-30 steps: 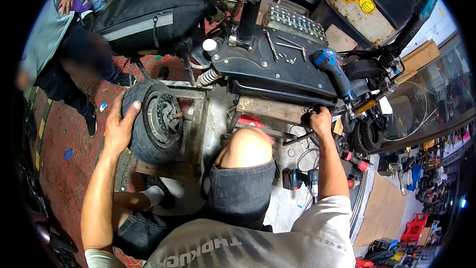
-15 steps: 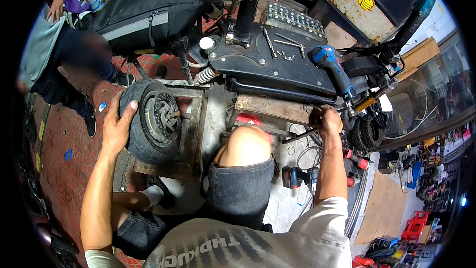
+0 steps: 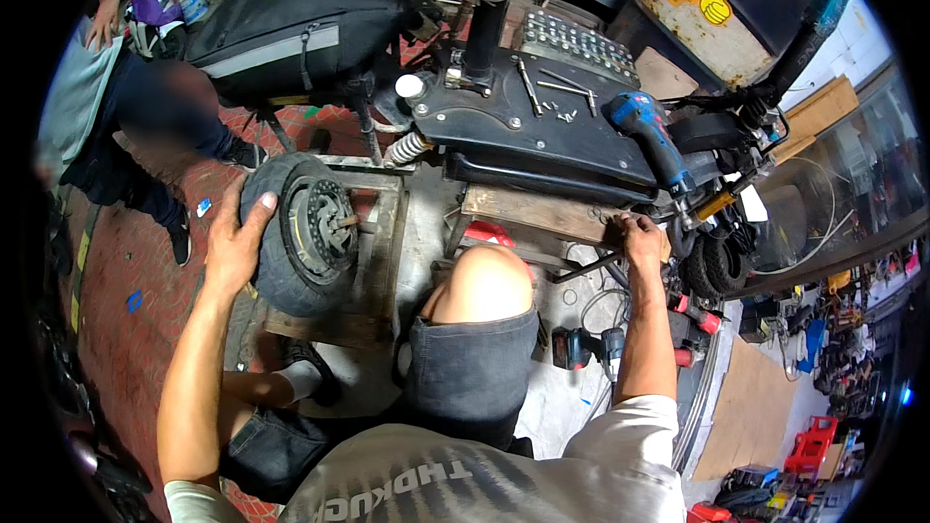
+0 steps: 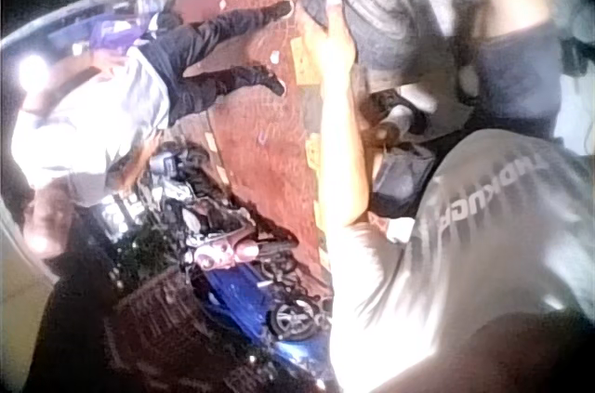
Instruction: The person removes a tire from a hub motor by hand using tire irons and a wood block while sitting on a stool.
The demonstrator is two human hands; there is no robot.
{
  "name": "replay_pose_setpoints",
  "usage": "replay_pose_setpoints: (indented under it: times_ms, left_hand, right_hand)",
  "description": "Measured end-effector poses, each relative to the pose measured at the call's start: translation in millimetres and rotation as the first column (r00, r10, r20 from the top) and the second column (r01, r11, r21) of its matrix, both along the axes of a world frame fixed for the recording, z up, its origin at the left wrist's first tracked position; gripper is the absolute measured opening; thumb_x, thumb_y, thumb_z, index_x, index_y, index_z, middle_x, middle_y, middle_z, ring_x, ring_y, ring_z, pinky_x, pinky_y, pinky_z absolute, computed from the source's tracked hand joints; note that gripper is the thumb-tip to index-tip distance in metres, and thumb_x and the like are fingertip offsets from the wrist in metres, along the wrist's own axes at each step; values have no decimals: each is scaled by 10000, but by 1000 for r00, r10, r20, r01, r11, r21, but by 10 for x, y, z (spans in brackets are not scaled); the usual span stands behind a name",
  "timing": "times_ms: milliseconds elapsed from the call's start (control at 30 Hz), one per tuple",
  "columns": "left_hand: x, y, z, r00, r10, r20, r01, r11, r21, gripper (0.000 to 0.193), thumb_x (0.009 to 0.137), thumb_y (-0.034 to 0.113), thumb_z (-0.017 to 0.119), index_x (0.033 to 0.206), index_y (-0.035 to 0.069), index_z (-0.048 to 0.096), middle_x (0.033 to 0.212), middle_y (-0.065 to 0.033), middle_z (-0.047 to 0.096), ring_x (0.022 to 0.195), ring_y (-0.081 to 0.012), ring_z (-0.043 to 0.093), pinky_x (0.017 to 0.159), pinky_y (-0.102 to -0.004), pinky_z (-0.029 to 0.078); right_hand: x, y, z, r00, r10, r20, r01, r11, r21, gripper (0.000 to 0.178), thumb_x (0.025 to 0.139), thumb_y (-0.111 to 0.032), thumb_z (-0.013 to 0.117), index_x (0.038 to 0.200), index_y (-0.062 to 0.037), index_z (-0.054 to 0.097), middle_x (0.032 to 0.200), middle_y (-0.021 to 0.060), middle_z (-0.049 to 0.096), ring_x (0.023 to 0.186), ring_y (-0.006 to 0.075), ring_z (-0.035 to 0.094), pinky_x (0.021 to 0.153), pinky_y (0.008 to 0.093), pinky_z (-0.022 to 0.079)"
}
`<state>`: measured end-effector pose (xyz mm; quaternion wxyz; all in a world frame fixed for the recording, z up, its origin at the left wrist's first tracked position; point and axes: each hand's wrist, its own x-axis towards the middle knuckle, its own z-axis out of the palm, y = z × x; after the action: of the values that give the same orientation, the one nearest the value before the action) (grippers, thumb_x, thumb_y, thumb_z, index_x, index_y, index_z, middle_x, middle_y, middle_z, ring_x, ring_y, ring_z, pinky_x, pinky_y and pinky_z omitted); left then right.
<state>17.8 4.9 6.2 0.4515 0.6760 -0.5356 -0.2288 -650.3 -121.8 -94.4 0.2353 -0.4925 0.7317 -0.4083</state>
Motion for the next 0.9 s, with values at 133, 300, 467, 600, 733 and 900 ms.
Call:
replay_pose_setpoints:
  times_ms: [133,300,467,600,733,900]
  left_hand:
    - [-59,-26,27,999,22,39,-21,999,-25,700,1000,409,741,1485,-56,544,1392,-290,658,1322,-358,638,1134,-431,471]
    - [10,-2,26,998,27,63,-26,999,-20,689,988,452,733,1471,-12,568,1389,-290,643,1331,-409,615,1133,-464,467]
    - [0,-12,38,999,25,27,-26,999,32,789,968,500,738,1494,-51,532,1414,-323,616,1355,-433,595,1146,-485,456]
    - [69,-14,32,996,9,93,-15,998,66,817,1000,544,693,1504,-72,511,1424,-342,614,1380,-423,589,1142,-473,458]
    - [270,-124,27,989,-6,-150,23,993,115,694,1084,497,584,1456,-88,553,1336,-284,691,1307,-338,639,1112,-413,472]
    - [688,-228,-420,969,79,-235,-42,986,159,416,1106,309,560,1261,-48,706,1200,-168,750,1110,-227,680,1019,-353,500]
  right_hand:
    - [-305,-123,-230,988,53,-147,-55,998,-7,234,943,-196,709,1071,-19,792,937,112,787,872,192,713,790,342,548]
    - [200,13,111,941,26,-337,-49,997,-60,214,889,-92,726,1075,13,742,934,148,778,846,222,719,756,353,549]
    - [156,21,62,814,-46,-579,11,998,-64,314,881,-238,766,1124,-39,743,1050,213,783,1006,408,748,871,461,565]
    - [258,67,131,833,-46,-552,44,999,-17,324,888,-247,764,1144,-48,747,1074,217,780,1049,413,744,897,462,564]
    - [243,163,152,870,-124,-477,61,988,-145,409,881,-238,784,1208,3,738,1125,224,779,1100,377,743,967,449,553]
    - [626,359,328,961,-125,-247,46,952,-301,233,998,-101,708,1188,29,739,1060,114,770,981,177,713,926,321,548]
